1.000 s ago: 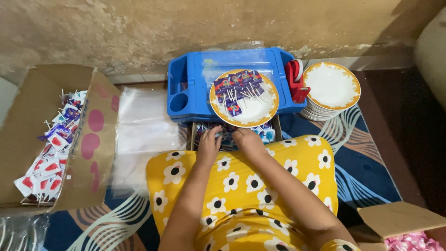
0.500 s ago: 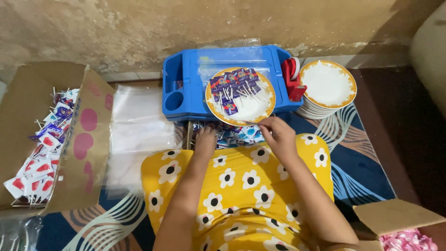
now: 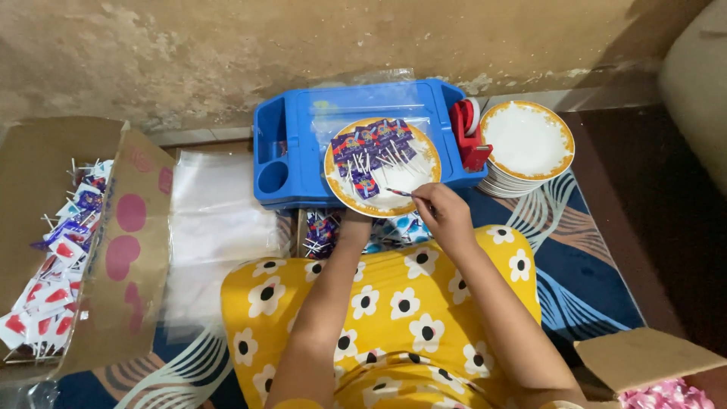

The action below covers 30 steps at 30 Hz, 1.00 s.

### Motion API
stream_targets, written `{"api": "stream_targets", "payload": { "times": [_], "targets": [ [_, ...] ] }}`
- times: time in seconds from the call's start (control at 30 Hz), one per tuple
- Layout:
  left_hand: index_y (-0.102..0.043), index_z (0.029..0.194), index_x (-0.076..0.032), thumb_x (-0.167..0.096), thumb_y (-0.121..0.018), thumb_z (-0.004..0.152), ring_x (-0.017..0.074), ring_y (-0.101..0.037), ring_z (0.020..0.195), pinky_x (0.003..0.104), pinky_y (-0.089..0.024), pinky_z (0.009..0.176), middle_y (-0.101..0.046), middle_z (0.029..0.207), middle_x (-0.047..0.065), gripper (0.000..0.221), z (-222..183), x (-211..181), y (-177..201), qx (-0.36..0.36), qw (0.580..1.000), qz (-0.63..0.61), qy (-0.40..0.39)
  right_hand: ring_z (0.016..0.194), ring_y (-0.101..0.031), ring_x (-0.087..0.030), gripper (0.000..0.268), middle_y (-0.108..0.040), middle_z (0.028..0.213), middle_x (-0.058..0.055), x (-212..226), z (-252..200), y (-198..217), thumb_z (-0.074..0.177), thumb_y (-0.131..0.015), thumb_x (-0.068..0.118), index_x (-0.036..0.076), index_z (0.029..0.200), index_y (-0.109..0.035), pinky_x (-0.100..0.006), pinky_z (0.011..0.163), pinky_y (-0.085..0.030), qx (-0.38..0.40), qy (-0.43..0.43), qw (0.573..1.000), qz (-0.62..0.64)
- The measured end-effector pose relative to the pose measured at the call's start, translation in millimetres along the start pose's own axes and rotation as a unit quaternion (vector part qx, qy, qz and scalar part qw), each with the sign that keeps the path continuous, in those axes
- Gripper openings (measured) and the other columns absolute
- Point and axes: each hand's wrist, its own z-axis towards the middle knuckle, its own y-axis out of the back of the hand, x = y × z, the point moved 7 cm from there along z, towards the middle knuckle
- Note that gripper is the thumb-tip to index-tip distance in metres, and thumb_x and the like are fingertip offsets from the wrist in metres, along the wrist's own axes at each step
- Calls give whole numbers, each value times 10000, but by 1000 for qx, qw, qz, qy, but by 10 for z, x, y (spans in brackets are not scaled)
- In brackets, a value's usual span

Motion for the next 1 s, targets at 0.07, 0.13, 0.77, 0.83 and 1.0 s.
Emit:
{"api": "stream_targets", "payload": {
  "times": [0.07, 0.13, 0.77, 0.83, 1.0],
  "targets": [
    [-690, 1140, -188, -250, -734, 868, 301, -674, 1040, 435, -585, 859, -659, 1076, 93, 283, -11, -12, -8, 10, 1000, -5, 10, 785, -720, -246, 87, -755, 904, -65, -32, -4, 1, 915, -757, 14, 86, 963, -756, -329, 688, -599, 1, -2, 1000, -9],
    [-683, 1157, -189, -245, -739, 866, 303, -683, 1037, 430, -595, 852, -656, 1084, 98, 302, -33, 4, 0, 19, 1000, -10, 23, 788, -720, -256, 80, -753, 899, -80, -42, 7, -4, 922, -753, 9, 75, 968, -757, -337, 690, -603, 4, -3, 1000, -16],
    [-680, 1246, -288, -187, -703, 893, 229, -680, 1080, 359, -548, 975, -633, 1089, 21, 368, -895, 488, 1009, 5, 985, -139, 101, 868, -739, -231, 135, -745, 918, -75, 125, -5, -168, 889, -773, -84, 42, 923, -737, -305, 776, -608, -9, 44, 998, -33],
    [-707, 1189, -349, -305, -738, 916, 187, -681, 1023, 332, -557, 935, -627, 1023, -22, 278, -1000, 466, 1307, -25, 984, -132, 120, 879, -742, -227, 153, -746, 922, -70, 109, -15, -204, 881, -771, -95, 48, 925, -737, -306, 789, -613, -4, 48, 998, -41],
    [-756, 1078, -142, -212, -708, 985, 238, -656, 1023, 329, -539, 912, -581, 1057, 58, 126, -1218, 296, 2172, -219, 940, -248, 87, 923, -731, -217, 143, -738, 958, -59, 21, -13, -289, 886, -774, -78, 53, 922, -730, -301, 848, -596, 11, 46, 995, -90]
  ]
}}
